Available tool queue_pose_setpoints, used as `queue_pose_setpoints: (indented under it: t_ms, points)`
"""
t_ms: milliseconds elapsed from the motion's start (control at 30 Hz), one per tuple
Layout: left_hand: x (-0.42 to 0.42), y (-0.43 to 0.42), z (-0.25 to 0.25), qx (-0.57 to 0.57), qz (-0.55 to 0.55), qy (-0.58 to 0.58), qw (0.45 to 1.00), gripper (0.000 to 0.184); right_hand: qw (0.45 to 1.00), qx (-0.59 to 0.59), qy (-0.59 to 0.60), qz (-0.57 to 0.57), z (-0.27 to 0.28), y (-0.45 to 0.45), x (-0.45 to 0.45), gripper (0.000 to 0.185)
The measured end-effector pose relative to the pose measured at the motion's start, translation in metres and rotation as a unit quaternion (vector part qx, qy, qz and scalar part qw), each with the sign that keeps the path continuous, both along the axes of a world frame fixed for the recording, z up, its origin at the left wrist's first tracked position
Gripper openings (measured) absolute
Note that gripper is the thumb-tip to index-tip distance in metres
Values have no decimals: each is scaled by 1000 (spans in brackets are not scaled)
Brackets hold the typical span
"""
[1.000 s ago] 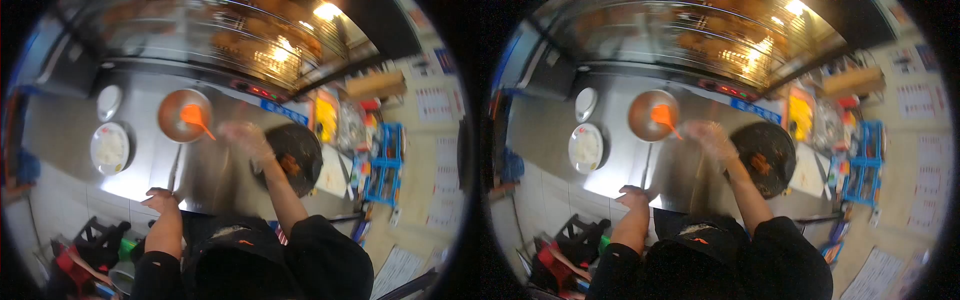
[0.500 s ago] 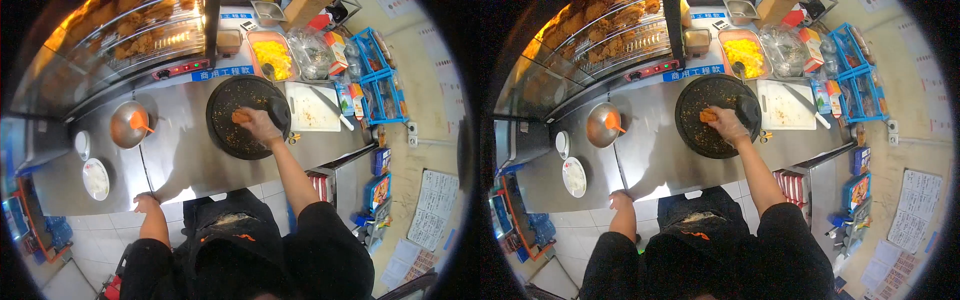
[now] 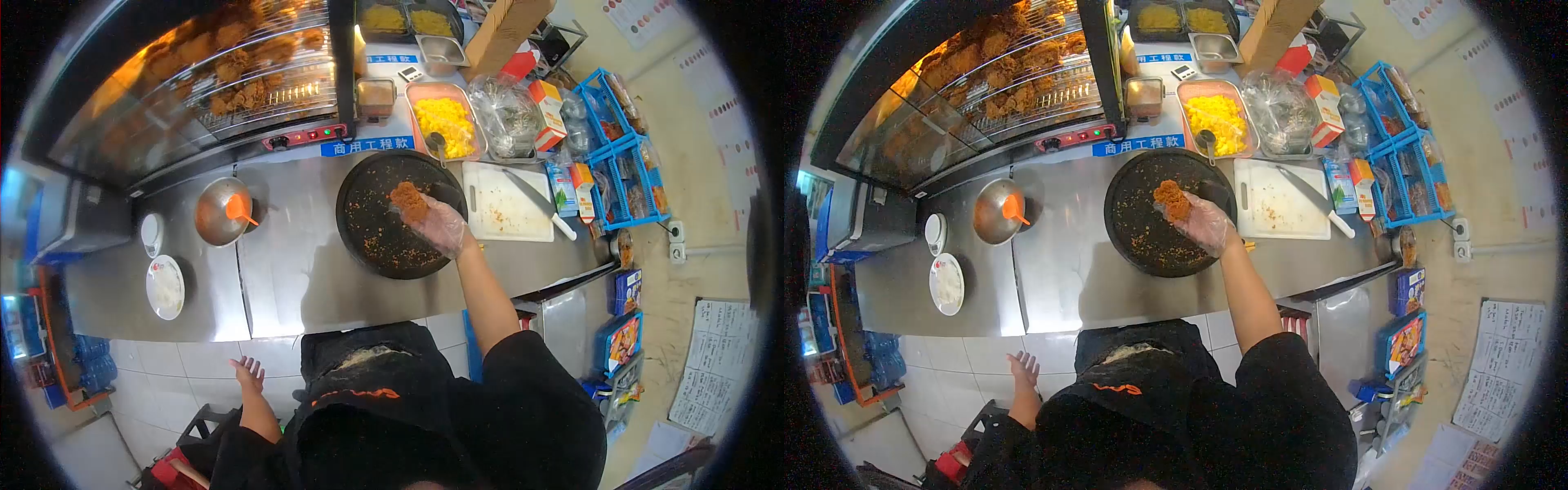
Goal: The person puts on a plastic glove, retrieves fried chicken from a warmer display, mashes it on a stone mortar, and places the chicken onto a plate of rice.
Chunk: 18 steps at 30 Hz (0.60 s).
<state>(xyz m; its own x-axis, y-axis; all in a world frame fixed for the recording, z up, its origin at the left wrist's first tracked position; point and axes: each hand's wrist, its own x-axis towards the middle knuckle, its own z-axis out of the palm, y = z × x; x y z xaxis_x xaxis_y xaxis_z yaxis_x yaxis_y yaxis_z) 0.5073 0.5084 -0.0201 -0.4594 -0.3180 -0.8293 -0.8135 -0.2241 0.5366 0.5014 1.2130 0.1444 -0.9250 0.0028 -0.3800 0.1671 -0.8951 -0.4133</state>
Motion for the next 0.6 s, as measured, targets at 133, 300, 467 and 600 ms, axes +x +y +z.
queue_pose_setpoints:
  t_ms: [133,300,467,600]
  points:
    - [31,8,-1,28,-38,-32,998,84,999,30,-4,14,6,-1,-5,46]
    - [38,24,3,8,-129,-54,990,78,525,832,71,166,-3,-9,-6,47]
    - [19,31,16,-23,-184,-41,982,74,519,847,95,-57,5,-5,23,48]
    - [14,31,16,-56,-205,-33,977,65,442,878,-165,-82,-28,10,34,80]
